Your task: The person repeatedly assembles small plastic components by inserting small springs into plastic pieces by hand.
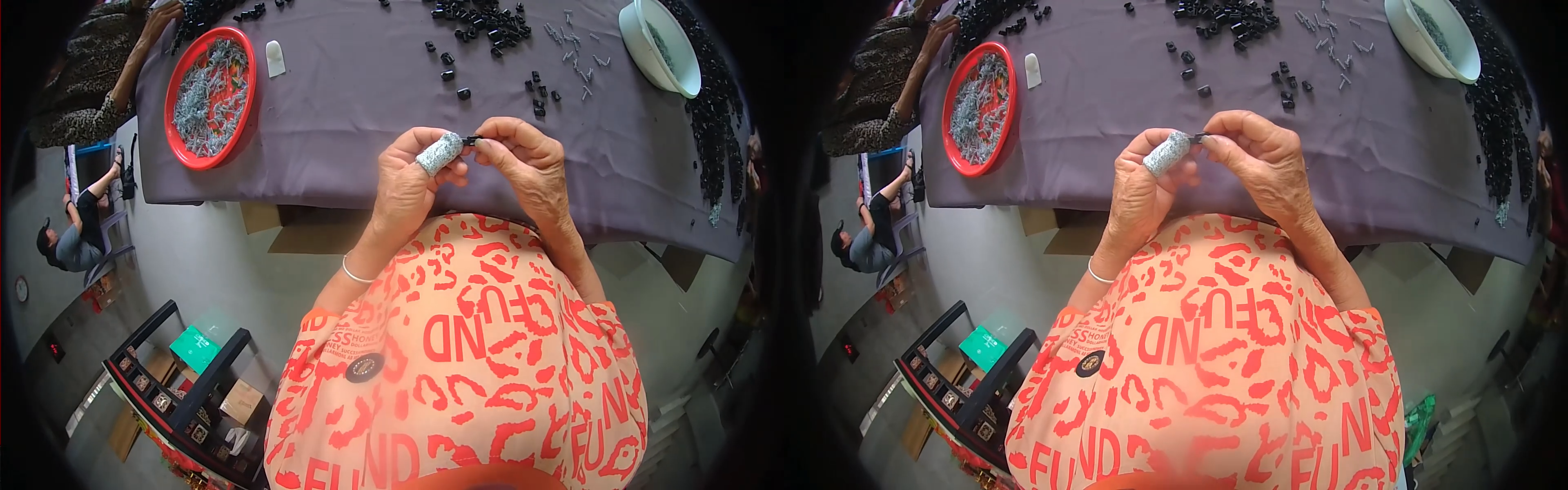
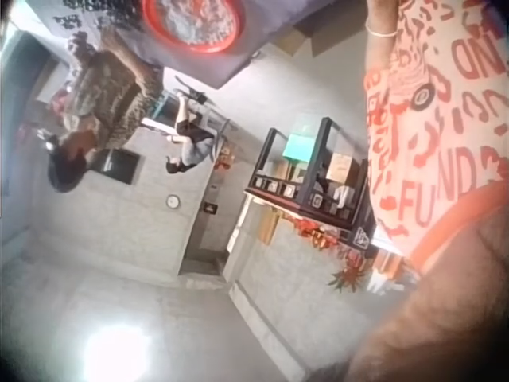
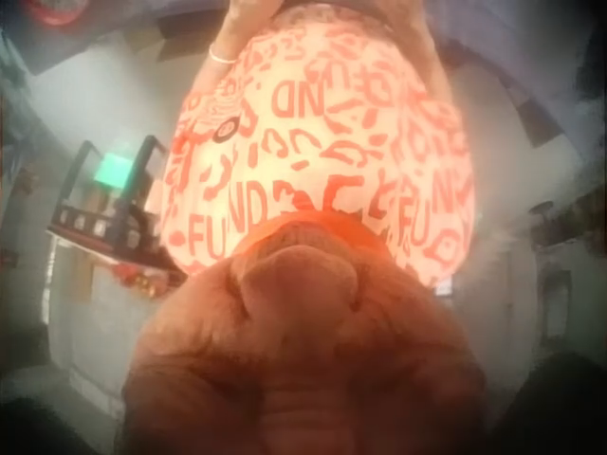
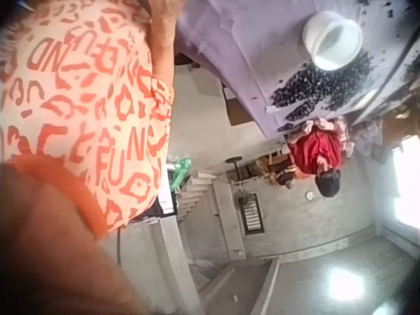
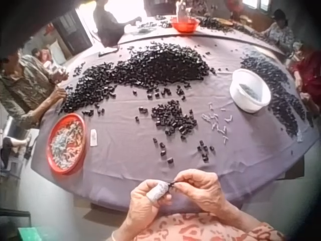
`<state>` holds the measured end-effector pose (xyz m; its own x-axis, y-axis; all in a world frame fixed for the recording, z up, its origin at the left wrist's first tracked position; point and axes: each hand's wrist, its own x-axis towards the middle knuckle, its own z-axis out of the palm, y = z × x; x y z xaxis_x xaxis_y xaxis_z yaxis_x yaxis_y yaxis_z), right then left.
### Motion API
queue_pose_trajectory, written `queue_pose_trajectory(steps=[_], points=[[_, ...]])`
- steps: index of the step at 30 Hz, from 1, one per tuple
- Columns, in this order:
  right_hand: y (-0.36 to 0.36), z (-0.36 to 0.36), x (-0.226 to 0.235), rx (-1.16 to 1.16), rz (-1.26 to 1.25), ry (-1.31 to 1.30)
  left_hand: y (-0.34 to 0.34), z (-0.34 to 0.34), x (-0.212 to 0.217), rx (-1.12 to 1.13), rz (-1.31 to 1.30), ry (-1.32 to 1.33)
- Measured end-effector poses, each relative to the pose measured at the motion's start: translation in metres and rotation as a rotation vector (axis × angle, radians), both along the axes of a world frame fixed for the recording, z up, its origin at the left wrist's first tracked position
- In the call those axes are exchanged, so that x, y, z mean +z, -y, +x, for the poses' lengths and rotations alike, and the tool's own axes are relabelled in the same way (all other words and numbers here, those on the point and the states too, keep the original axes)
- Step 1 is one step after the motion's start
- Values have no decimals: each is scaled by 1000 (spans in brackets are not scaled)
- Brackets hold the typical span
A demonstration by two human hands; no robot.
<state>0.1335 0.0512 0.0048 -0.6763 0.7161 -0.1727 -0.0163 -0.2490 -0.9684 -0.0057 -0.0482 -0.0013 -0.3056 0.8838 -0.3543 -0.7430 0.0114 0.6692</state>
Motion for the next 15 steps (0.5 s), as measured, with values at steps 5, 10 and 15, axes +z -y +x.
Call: queue_pose_trajectory(steps=[5, 10, 15], points=[[1, -5, 5, -14, -44, 49, 2, 11, -9, 85, 5, 19], [4, -6, 4, -37, -10, 88, 3, 16, -16, 122, -12, -134], [11, -4, -2, -150, -47, 5, -3, 19, -10, 147, -30, -330]])
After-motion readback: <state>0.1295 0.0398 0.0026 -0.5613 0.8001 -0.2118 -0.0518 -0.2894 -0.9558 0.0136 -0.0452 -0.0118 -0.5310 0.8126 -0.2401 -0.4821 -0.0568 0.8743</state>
